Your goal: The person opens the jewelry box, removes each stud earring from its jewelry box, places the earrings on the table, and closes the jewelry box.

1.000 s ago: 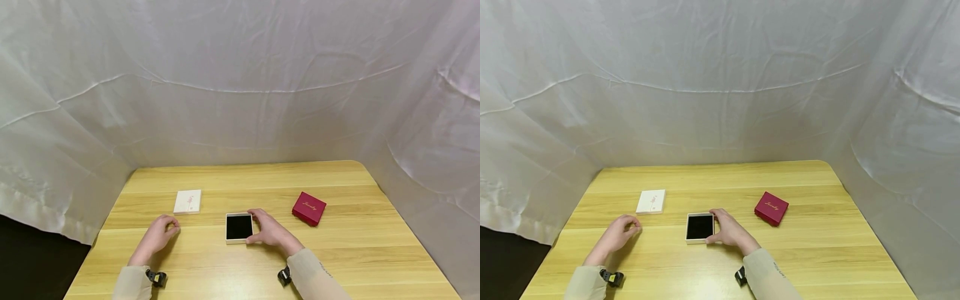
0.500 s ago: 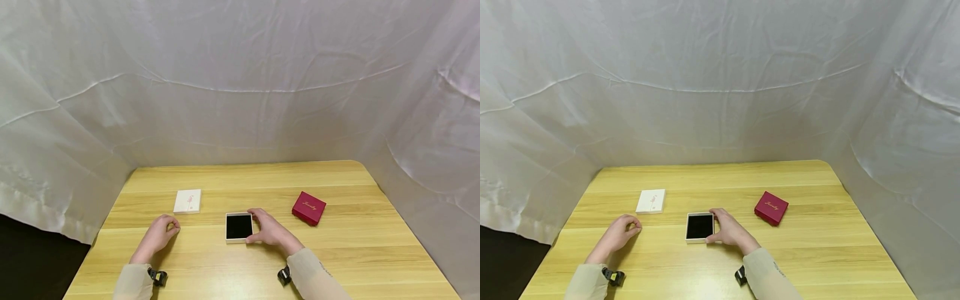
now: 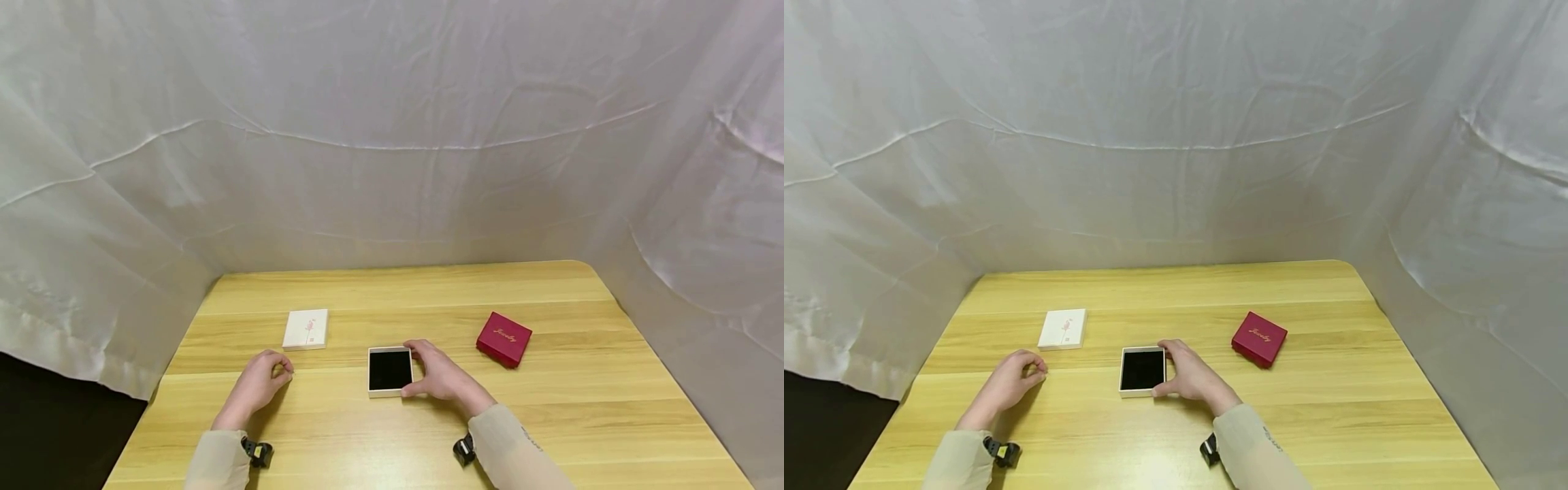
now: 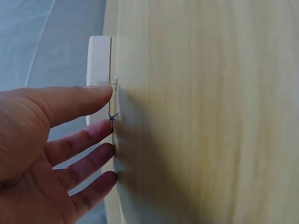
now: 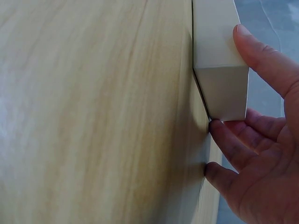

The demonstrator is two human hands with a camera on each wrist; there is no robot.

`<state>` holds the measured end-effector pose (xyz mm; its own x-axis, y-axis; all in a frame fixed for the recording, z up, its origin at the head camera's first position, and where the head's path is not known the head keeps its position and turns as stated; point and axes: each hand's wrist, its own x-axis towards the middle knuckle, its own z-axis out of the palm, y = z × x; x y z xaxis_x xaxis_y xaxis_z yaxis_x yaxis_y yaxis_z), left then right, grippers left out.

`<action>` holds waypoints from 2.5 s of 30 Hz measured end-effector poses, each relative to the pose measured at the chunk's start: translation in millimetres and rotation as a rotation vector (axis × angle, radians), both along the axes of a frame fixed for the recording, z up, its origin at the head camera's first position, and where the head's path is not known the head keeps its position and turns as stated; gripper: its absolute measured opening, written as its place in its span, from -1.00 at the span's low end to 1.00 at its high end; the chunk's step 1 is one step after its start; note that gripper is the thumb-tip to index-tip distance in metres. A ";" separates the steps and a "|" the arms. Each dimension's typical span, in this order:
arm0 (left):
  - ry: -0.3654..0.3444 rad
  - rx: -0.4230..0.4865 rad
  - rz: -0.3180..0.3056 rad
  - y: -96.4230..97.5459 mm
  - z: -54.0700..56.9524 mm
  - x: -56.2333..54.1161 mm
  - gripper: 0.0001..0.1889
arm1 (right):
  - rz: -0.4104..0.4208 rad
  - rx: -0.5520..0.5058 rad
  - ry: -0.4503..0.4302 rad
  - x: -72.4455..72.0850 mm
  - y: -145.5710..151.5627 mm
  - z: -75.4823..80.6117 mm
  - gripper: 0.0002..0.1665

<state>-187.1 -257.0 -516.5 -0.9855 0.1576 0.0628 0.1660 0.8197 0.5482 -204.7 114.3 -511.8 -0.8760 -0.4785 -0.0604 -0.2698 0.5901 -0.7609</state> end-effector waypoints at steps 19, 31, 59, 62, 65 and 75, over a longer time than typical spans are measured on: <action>-0.053 0.083 0.018 -4.2 10.8 -4.6 -0.76 | -0.005 0.000 -0.009 0.0 0.3 -1.3 0.08; 0.000 0.035 -0.041 -6.9 26.1 -32.2 -0.36 | -0.005 0.007 0.004 -0.2 0.8 -3.9 0.07; -0.152 0.046 -0.085 -2.4 10.9 -79.7 0.08 | -0.006 0.000 -0.012 -0.9 0.2 -2.6 0.06; -0.177 0.048 -0.090 -1.1 10.3 -80.7 0.08 | -0.006 -0.001 -0.012 -0.6 0.5 -2.4 0.06; -0.190 0.049 -0.094 -0.5 9.9 -81.7 0.08 | -0.002 0.003 -0.007 -0.6 0.8 -1.7 0.06; -0.184 0.026 -0.082 -0.7 6.3 -84.1 -0.01 | -0.001 0.019 0.007 0.0 1.0 -1.6 0.07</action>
<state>-271.1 -257.7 -510.3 -0.9648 0.2381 -0.1120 0.1264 0.7925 0.5966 -204.7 115.4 -513.3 -0.8769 -0.4766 -0.0632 -0.2746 0.6045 -0.7478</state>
